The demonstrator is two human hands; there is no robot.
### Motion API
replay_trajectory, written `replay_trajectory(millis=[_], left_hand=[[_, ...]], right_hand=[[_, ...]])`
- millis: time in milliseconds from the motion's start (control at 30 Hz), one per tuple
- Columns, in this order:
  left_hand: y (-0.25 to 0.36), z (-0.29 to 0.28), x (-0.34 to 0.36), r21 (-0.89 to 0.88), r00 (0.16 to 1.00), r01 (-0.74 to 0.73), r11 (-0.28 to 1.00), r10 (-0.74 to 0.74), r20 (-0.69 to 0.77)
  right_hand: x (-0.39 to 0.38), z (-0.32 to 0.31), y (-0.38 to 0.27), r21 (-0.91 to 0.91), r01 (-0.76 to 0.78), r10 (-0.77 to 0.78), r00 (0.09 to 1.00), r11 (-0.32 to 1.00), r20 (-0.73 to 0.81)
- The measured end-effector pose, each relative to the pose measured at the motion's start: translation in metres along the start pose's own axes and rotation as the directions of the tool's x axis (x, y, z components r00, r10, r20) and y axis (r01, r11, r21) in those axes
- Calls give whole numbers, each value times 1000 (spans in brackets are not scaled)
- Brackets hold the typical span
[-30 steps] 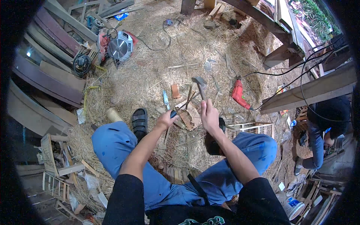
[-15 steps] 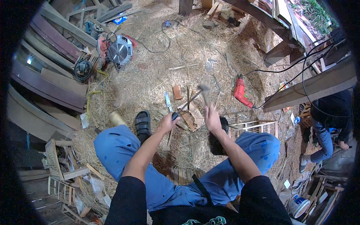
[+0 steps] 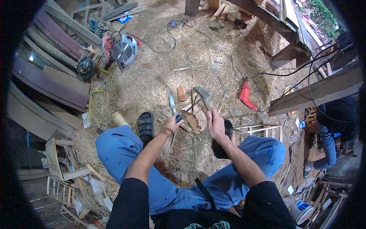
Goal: The person uses a large knife to scrape and shape bamboo strips, handles a hollow bamboo piece, and then uses a hammer to drive a nail into the wooden frame of a bird cage.
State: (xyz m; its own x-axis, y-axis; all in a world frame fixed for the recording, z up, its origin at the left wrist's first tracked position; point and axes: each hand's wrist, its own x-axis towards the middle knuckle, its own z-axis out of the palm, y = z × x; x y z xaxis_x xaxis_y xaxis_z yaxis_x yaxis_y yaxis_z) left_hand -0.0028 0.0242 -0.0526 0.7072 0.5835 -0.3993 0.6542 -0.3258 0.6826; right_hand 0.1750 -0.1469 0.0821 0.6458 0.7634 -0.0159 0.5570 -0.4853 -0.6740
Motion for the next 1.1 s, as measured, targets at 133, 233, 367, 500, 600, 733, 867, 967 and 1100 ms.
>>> replay_trajectory(millis=[133,233,367,500,600,733,867,967,1100], left_hand=[[-21,1,1,44,995,-32,999,36,-93],[29,-2,-9,143,995,83,986,-75,-64],[12,1,-7,133,996,64,989,-56,-68],[1,7,-7,123,994,6,992,8,-107],[17,4,-3,89,998,-13,996,19,-68],[14,11,-11,134,992,-83,987,95,-88],[21,5,-6,-10,996,94,995,-94,-6],[18,8,4,6,995,99,995,-98,-32],[-8,12,6,73,996,17,997,-10,-91]], right_hand=[[-10,16,-2,-29,137,-128,967,990,222],[-8,15,11,-150,82,-29,945,985,325],[-4,12,-2,-74,1,21,953,997,301],[-3,13,-2,-16,112,-106,974,994,198],[0,38,41,-122,63,-30,966,990,258],[4,32,19,-187,-20,78,948,982,308],[0,16,1,-216,41,28,950,976,311],[3,8,0,-198,134,-96,977,971,190],[18,8,-5,-6,141,-141,986,990,-85]])
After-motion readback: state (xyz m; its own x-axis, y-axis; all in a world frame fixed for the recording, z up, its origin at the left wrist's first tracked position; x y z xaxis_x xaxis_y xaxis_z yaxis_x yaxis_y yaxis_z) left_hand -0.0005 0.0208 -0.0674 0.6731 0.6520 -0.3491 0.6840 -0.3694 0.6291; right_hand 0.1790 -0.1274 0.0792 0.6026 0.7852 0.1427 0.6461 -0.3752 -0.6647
